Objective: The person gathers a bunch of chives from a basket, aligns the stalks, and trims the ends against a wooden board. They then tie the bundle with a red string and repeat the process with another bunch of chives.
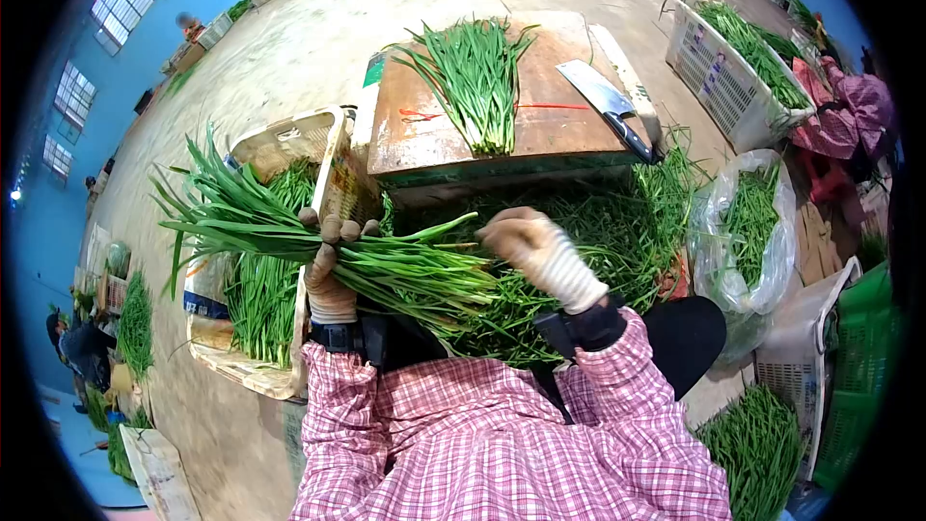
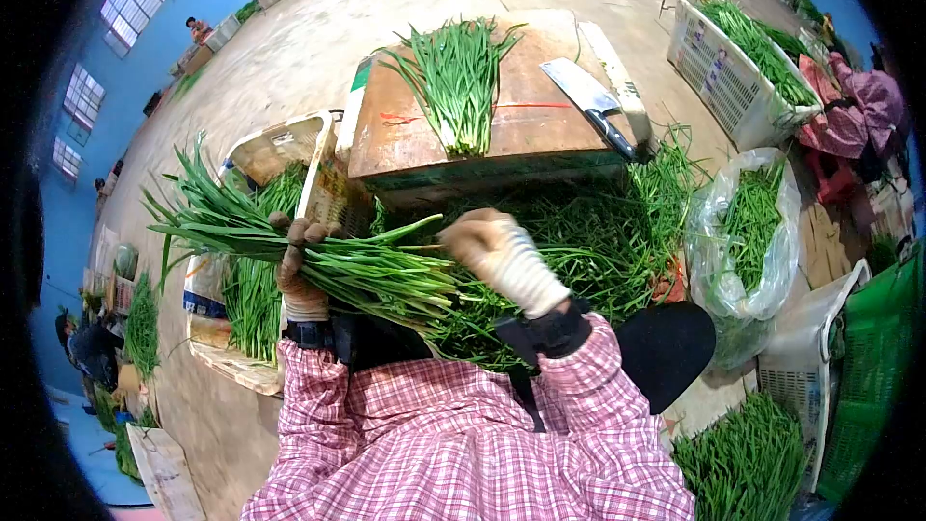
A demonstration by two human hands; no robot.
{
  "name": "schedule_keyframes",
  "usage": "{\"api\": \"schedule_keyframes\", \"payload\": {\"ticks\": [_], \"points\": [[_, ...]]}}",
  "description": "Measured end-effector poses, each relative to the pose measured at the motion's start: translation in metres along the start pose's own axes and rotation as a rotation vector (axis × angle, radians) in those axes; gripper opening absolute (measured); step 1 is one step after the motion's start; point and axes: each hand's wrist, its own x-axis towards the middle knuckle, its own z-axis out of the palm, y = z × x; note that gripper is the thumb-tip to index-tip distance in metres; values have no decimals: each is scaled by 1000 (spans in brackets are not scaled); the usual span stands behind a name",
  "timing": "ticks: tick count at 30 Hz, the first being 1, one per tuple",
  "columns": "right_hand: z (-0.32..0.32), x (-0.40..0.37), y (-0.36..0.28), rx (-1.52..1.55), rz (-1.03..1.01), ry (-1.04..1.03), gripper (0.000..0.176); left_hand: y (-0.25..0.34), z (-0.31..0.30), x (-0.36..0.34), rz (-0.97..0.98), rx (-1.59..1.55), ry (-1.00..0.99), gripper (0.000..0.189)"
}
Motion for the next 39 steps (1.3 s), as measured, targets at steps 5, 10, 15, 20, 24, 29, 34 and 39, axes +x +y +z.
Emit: {"api": "schedule_keyframes", "payload": {"ticks": [5, 10, 15, 20, 24, 29, 34, 39], "points": [[22, 8, 2, -29, -45, -97, 15, -3, 4, -4, -23, 14, 62, 55], [-15, -1, 45, -930, 282, -70, 14, 8, -1, -9, 48, -53, 148, 54], [-8, -18, 15, -161, 331, 1, 33, 13, 1, -8, 22, -62, 118, 54], [11, -22, 11, 125, 264, -204, 22, 9, 4, -4, 8, -66, 85, 53], [-38, -17, 64, -1037, 323, -150, 18, 17, 1, -8, 23, -12, 84, 52], [-38, -7, 17, -843, 81, 23, 16, 16, 3, -5, 50, 28, 96, 55], [30, 8, -27, -434, -389, -37, 12, 7, 3, 0, 11, -17, 51, 57], [-25, -6, 5, -1011, -281, -112, 4, 30, -8, -11, 73, -19, 94, 53]]}}
